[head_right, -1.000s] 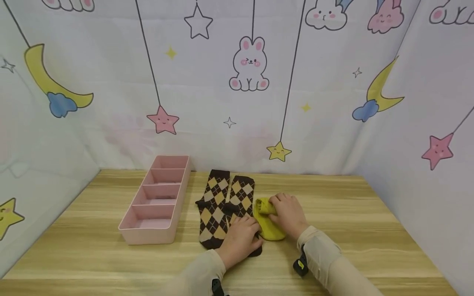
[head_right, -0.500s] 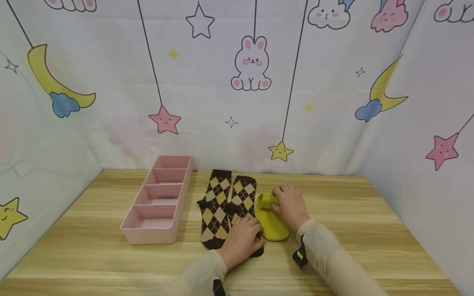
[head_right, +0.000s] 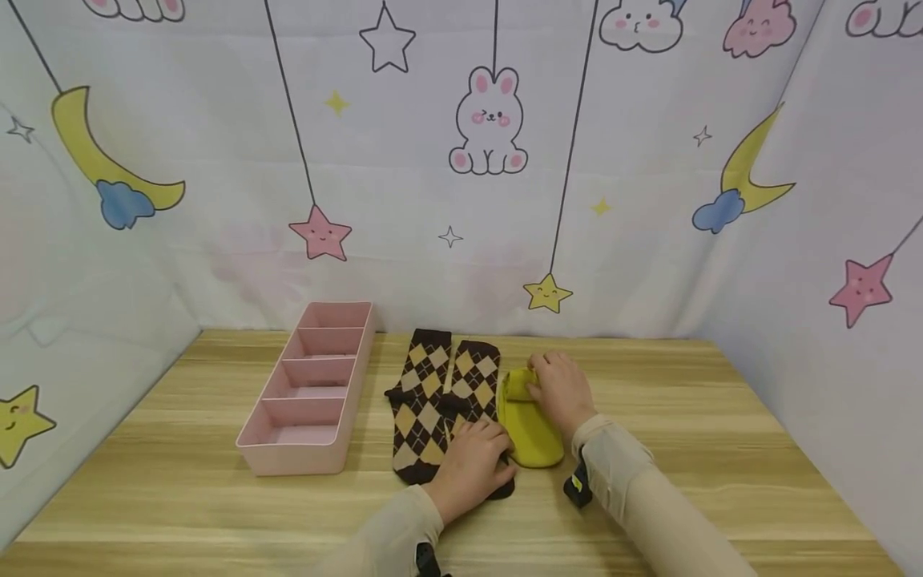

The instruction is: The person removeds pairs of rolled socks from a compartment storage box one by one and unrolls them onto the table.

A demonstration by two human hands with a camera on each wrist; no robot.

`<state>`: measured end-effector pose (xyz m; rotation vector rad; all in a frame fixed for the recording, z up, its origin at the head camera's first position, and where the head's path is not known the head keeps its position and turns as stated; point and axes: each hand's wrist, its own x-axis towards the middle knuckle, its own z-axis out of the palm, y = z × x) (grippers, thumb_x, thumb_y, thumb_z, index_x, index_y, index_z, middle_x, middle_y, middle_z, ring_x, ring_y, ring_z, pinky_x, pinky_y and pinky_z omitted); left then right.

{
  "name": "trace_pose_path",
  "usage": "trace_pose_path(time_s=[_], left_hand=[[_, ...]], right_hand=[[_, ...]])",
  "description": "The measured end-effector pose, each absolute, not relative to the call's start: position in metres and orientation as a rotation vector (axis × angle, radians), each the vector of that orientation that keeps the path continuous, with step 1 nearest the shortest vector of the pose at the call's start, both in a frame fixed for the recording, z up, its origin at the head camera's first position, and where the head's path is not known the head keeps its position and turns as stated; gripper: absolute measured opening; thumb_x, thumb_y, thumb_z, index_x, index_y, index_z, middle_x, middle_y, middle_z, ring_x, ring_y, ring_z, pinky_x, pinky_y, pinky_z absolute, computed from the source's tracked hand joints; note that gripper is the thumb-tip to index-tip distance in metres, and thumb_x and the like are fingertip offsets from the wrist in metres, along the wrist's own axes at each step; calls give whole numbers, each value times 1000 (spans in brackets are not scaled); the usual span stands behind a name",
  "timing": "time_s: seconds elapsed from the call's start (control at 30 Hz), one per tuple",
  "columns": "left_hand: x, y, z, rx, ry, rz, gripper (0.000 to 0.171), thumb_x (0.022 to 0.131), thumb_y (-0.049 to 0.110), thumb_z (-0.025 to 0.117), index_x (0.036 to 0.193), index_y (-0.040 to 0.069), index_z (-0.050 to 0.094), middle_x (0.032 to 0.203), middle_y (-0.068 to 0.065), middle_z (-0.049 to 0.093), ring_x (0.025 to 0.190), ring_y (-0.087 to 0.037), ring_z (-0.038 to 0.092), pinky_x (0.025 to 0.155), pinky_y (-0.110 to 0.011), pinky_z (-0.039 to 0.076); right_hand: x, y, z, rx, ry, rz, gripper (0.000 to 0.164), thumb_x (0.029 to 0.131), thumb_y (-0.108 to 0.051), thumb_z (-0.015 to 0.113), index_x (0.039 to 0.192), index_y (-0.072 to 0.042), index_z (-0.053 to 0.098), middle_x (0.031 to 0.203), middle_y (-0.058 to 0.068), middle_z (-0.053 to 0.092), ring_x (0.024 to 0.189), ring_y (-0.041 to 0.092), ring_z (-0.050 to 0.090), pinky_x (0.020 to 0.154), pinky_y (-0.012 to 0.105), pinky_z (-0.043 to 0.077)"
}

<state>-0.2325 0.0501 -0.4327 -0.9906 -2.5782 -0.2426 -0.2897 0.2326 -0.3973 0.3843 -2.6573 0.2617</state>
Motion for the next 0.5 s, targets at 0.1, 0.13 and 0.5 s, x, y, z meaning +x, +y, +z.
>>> trace_pose_path(time_s=[0.1, 0.13, 0.5], left_hand=[[-232, 50, -433, -988, -2563, -241, 17, 83, 39, 72, 85, 22, 69, 90, 10, 62, 87, -10, 54, 79, -27, 43], [-232, 50, -433, -987, -2559, -241, 17, 83, 39, 72, 84, 22, 68, 90, 10, 62, 87, -10, 54, 79, -27, 43], [-233, 50, -433, -987, -2563, -253, 17, 83, 38, 72, 85, 22, 69, 91, 10, 63, 87, -10, 54, 80, -27, 44]], right_hand=[[-292, 233, -396, 375, -2669, 274, 24, 81, -15, 76, 99, -4, 63, 87, 9, 64, 81, 25, 58, 72, 40, 50], [-292, 233, -396, 376, -2670, 282, 23, 81, -14, 76, 98, -4, 63, 87, 10, 64, 81, 25, 58, 72, 41, 50], [-296, 235, -395, 394, -2785, 220, 22, 81, -19, 75, 94, -3, 66, 89, 9, 65, 80, 23, 61, 72, 39, 52]])
